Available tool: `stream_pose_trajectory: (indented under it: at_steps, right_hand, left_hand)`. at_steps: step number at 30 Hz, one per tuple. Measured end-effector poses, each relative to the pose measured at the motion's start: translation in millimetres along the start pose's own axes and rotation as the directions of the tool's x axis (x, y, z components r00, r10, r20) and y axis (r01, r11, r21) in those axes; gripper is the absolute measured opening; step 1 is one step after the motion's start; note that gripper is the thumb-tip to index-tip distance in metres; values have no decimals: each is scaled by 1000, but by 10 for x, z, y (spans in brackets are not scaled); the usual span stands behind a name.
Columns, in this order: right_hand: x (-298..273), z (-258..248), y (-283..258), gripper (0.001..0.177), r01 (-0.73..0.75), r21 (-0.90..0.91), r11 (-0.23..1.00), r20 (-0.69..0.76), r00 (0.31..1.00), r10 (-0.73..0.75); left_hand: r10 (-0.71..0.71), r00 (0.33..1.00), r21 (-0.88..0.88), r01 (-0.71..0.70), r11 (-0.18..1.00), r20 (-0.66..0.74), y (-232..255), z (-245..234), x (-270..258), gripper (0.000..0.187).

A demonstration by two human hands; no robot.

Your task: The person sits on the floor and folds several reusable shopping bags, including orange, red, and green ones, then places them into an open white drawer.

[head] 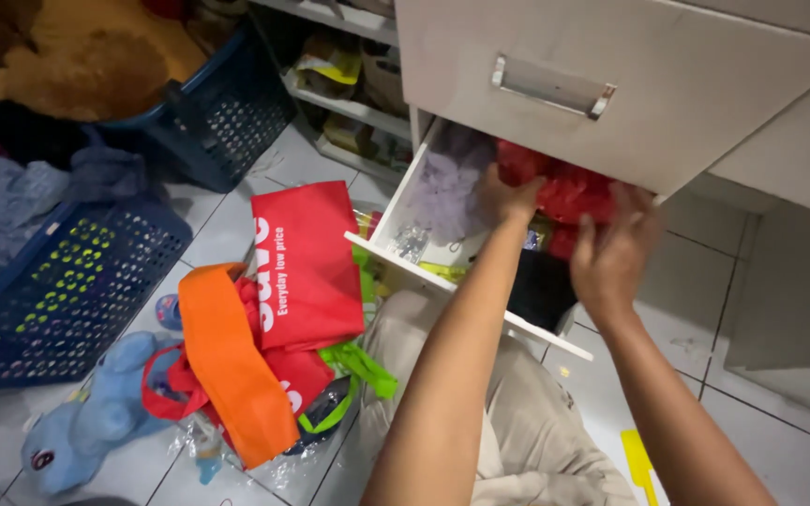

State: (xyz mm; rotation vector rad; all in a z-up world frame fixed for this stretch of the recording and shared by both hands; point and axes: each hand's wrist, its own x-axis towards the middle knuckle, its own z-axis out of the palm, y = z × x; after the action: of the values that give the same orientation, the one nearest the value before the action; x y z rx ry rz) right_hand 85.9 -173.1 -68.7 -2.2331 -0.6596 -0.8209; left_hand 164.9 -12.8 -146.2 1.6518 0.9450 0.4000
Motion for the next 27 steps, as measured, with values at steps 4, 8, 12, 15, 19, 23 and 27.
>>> stream_pose_trajectory:
  at_steps: [4, 8, 12, 15, 19, 23, 27]
  right_hand:
    - [-1, 100, 185, 43, 292, -95, 952, 186, 944, -271]
    - [12, 409, 622, 55, 64, -289, 955, 551, 827, 111]
    - [3, 427, 528, 46, 78, -248, 966, 469, 882, 49]
    - [124, 34, -97, 34, 126, -263, 957, 370, 929, -21]
    - [85, 108, -462, 38, 100, -236, 967, 394, 919, 2]
    - [78, 190, -1161, 23, 239, 122, 963, 280, 923, -264]
    - [-59, 361, -1913, 17, 206, 456, 866, 330, 864, -380]
  left_hand:
    - [-68, 996, -142, 74, 987, 51, 49, 376, 9, 53]
    - [-82, 933, -566, 281, 775, 350, 258, 279, -164, 57]
    - [-129, 922, -390, 277, 878, 364, 363, -163, -308, 70]
    - [-200, 942, -558, 322, 765, 268, 44, -35, -209, 47]
    - [-222, 949, -707, 315, 633, 225, 205, -548, -369, 36]
    - [-62, 997, -820, 73, 568, 46, 180, -1254, -456, 47]
    - [1, 961, -780, -224, 584, -276, -254, -2002, -290, 38]
